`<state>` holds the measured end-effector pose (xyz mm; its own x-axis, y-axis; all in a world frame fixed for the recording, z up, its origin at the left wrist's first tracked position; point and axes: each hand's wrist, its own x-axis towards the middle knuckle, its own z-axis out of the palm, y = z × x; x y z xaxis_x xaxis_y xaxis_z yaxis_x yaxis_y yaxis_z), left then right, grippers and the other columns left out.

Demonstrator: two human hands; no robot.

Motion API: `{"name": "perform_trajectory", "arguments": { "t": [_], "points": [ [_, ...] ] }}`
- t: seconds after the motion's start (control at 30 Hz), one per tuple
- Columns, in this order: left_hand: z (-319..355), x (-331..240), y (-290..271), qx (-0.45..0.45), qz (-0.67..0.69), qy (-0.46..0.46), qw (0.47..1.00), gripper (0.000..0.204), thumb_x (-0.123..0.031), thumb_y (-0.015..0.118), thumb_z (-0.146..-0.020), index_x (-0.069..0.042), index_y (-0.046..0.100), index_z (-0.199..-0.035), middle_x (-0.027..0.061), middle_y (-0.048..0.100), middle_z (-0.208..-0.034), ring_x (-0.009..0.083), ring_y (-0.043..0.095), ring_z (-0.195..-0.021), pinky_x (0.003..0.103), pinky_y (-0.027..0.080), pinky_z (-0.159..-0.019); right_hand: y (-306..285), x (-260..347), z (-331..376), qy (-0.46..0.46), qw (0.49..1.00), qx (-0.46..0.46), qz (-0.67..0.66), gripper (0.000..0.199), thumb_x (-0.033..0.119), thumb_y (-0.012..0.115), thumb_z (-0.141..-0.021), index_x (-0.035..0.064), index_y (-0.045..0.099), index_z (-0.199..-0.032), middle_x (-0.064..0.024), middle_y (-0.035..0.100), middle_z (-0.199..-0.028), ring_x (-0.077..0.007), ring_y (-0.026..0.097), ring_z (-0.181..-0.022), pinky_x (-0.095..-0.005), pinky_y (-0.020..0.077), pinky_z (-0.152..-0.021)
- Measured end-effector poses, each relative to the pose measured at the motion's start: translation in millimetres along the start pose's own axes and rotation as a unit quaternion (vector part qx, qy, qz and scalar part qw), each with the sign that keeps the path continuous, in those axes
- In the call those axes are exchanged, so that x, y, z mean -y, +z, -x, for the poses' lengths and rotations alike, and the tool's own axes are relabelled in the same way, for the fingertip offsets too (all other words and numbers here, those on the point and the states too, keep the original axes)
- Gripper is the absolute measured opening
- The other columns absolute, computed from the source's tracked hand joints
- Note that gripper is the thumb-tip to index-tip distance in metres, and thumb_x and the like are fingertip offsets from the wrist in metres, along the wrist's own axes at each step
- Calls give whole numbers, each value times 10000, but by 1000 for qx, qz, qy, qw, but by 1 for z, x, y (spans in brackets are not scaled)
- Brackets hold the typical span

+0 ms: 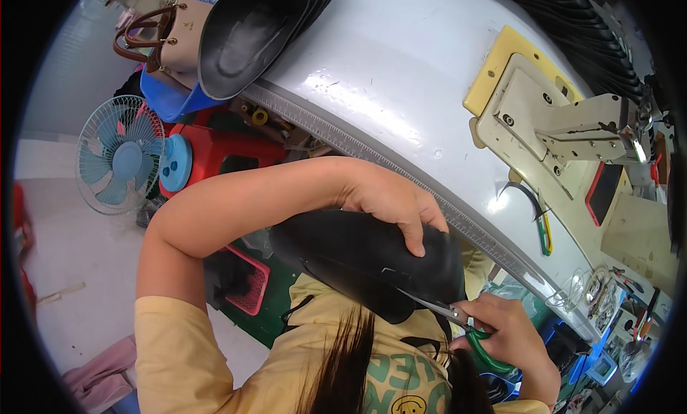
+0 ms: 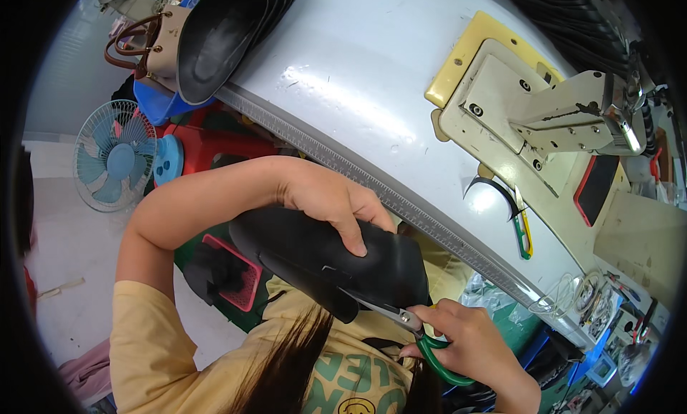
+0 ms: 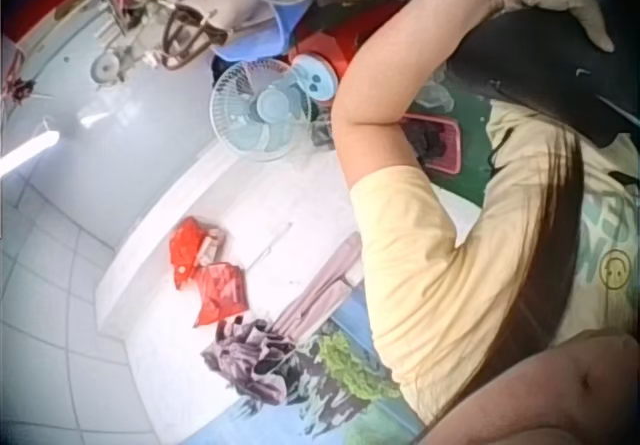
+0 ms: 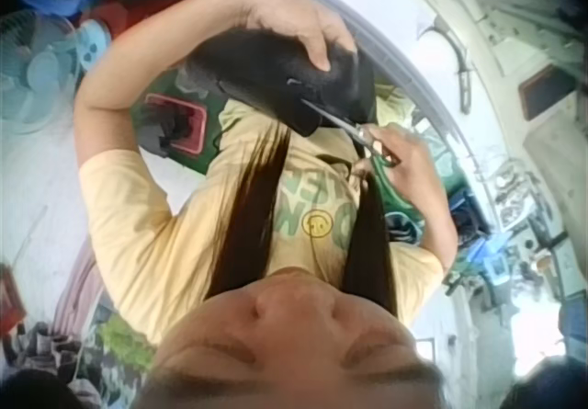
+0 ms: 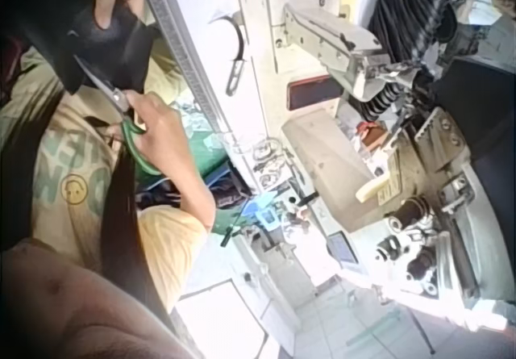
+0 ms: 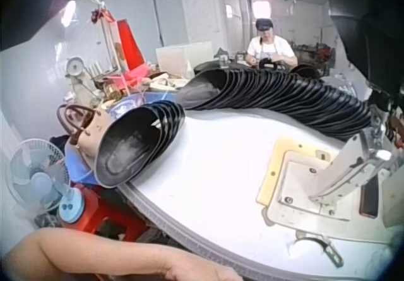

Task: The person uses green-handled scissors to cut a black leather shoe upper along a marked line. They hold the shoe in their left hand and carefully maneuver the scissors with their right hand to follow the contour of the cut. The person rotates the shoe frequently to access different sections of the cut line.

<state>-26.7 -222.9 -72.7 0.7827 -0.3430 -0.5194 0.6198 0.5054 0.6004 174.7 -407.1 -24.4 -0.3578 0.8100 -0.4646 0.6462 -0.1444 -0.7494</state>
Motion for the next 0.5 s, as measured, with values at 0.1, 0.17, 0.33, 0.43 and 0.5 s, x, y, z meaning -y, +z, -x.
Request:
{"name": "perform_trajectory", "arguments": {
  "t": [0.1,0.17,0.33,0.43,0.5],
  "points": [
    [0,-1,1,44,-23,-27,998,245,-78,591,-792,34,554,-1007,38,614,-869,99,565,-770,231,463,-703,1,1,1,-24,1000,0,15,504,272,808,-532,98,619,-965,-48,476,-612,-215,482,-523,-293,352,-474],
    [-2,1,3,104,-102,-11,989,245,-113,595,-809,44,557,-993,46,622,-857,109,560,-752,242,461,-691,4,-3,2,-63,998,-7,20,492,271,806,-539,95,619,-958,-53,502,-627,-216,510,-534,-290,366,-473],
    [45,-20,9,-56,-360,94,927,283,-107,630,-781,57,557,-1000,84,634,-889,134,571,-759,268,465,-696,-14,-10,13,-83,994,-47,61,504,291,790,-571,96,610,-999,-57,561,-664,-232,548,-535,-300,407,-457],
    [87,-22,17,-253,-115,202,939,356,-62,647,-738,39,543,-1063,83,620,-950,137,583,-851,274,475,-764,-23,-12,23,-75,983,-161,33,569,280,799,-549,86,599,-1045,-45,539,-634,-205,519,-519,-285,391,-454],
    [89,-6,23,-322,73,330,884,484,-3,649,-700,11,491,-1157,100,594,-1033,169,587,-918,308,471,-831,-26,-8,19,-97,973,-206,38,653,267,806,-533,74,573,-1112,-45,517,-647,-177,484,-533,-259,384,-473]
  ]
}}
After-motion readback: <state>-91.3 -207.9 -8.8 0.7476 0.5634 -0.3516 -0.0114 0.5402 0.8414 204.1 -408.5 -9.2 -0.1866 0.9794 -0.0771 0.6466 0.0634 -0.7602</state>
